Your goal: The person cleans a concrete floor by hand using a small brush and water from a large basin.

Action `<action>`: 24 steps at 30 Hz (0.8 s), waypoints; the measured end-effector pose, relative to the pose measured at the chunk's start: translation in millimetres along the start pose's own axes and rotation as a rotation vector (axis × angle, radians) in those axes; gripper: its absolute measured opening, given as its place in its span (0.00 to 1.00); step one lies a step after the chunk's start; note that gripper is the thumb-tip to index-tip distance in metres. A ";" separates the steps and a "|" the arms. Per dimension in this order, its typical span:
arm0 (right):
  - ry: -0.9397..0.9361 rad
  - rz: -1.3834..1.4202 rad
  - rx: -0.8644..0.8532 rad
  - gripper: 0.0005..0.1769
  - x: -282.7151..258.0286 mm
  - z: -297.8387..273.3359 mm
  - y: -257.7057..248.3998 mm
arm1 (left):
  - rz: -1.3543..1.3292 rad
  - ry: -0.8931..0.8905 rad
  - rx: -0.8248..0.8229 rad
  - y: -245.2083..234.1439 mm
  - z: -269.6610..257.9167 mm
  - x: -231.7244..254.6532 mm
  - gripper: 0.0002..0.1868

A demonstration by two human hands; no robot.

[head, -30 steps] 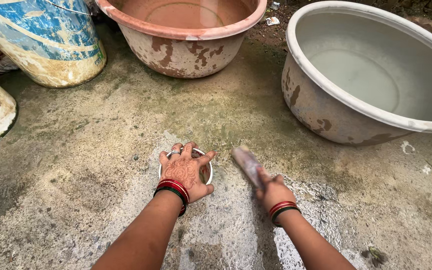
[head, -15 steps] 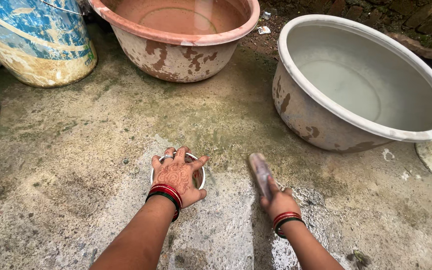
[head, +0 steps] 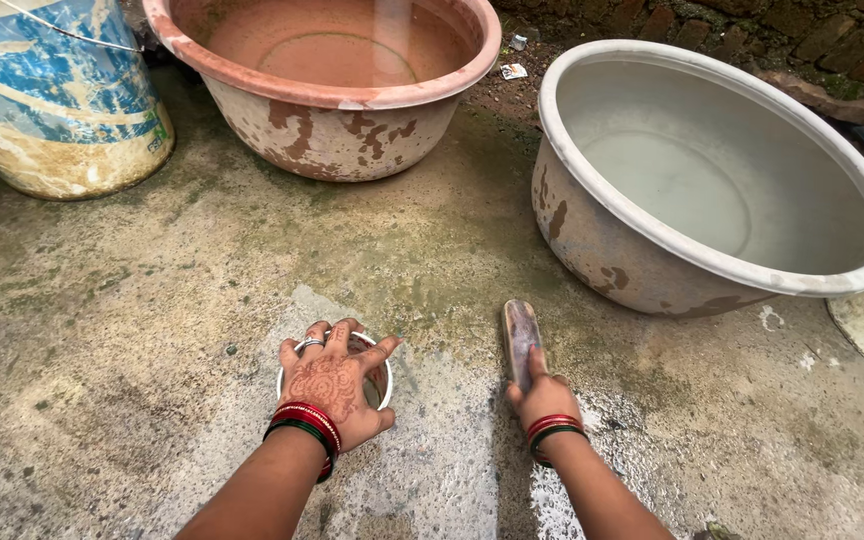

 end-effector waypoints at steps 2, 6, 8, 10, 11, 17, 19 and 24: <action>-0.068 -0.137 -0.046 0.43 -18.7 -6.6 18.9 | 0.013 -0.008 -0.005 -0.4 -0.5 0.3 0.47; -0.329 -0.385 -0.056 0.40 -48.1 -28.0 36.8 | -0.017 -0.014 -0.008 1.6 2.6 -1.8 0.48; -0.238 -0.319 -0.012 0.39 -40.1 -10.6 20.5 | -0.010 -0.012 0.041 2.3 5.4 -2.6 0.48; -0.157 -0.212 0.067 0.39 -25.4 4.8 7.6 | -0.002 -0.016 0.060 4.8 8.2 -2.1 0.49; -0.123 -0.138 0.127 0.40 -18.8 13.8 -3.0 | 0.002 -0.021 0.057 5.6 9.2 -2.5 0.48; -0.233 -0.249 0.050 0.38 -26.6 11.5 20.8 | 0.033 -0.046 -0.001 3.8 11.2 -0.7 0.49; -0.313 -0.323 0.079 0.38 -30.8 10.9 17.9 | 0.051 -0.051 -0.031 3.2 11.9 -1.4 0.50; -0.029 -0.069 0.047 0.37 -10.9 28.4 -15.5 | 0.093 -0.065 -0.099 3.8 14.0 -1.7 0.50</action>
Point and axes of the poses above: each hand's wrist, its own z-axis towards the middle knuckle, its own y-axis out of the palm, x = y × z, the point moved 8 cm from there along z, towards the middle knuckle, and after that the axes turned 9 degrees about -x, right-handed, at the moved point
